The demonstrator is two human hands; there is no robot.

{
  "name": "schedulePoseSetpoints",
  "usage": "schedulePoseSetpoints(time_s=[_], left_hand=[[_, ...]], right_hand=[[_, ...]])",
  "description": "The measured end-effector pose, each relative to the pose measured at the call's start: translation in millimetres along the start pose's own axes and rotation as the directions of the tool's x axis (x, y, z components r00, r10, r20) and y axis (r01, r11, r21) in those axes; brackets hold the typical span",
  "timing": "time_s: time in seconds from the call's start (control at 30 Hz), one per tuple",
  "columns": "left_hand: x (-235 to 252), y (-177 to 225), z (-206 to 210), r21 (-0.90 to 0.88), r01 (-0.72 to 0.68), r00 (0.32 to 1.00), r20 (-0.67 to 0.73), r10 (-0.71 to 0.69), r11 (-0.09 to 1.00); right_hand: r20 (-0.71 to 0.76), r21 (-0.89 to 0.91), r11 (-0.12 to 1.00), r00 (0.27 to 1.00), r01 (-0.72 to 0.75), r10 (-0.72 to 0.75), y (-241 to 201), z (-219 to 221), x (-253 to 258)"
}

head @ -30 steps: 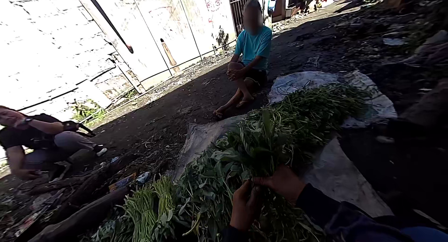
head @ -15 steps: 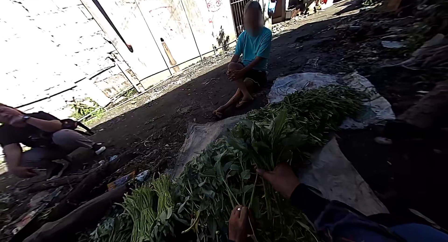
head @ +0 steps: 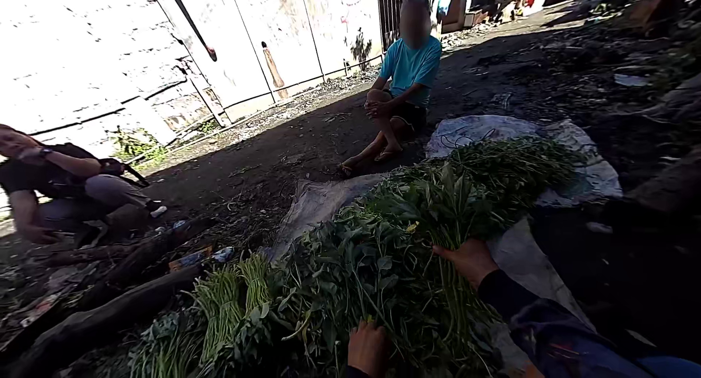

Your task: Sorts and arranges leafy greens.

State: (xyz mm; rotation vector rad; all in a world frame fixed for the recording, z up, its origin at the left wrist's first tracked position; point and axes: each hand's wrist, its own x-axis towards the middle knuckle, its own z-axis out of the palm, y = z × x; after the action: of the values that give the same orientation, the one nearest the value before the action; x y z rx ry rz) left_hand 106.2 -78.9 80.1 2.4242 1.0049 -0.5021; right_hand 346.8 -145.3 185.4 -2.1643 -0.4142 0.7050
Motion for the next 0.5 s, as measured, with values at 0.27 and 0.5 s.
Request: schedulePoseSetpoints(time_s=[0.27,0.5], left_hand=[[50,48,-9,-0.538,-0.193,0.962,-0.267,0.051,0.821],[31,57,45,-0.528,-0.432,0.817,-0.572,0.069,0.731]], right_hand=[[0.100,0.021,0.998,0.993,0.064,-0.066,-23,-8,-34],[-0.077,0.332,0.927,0.984,0.176,-0.159,-27,-44,-41]])
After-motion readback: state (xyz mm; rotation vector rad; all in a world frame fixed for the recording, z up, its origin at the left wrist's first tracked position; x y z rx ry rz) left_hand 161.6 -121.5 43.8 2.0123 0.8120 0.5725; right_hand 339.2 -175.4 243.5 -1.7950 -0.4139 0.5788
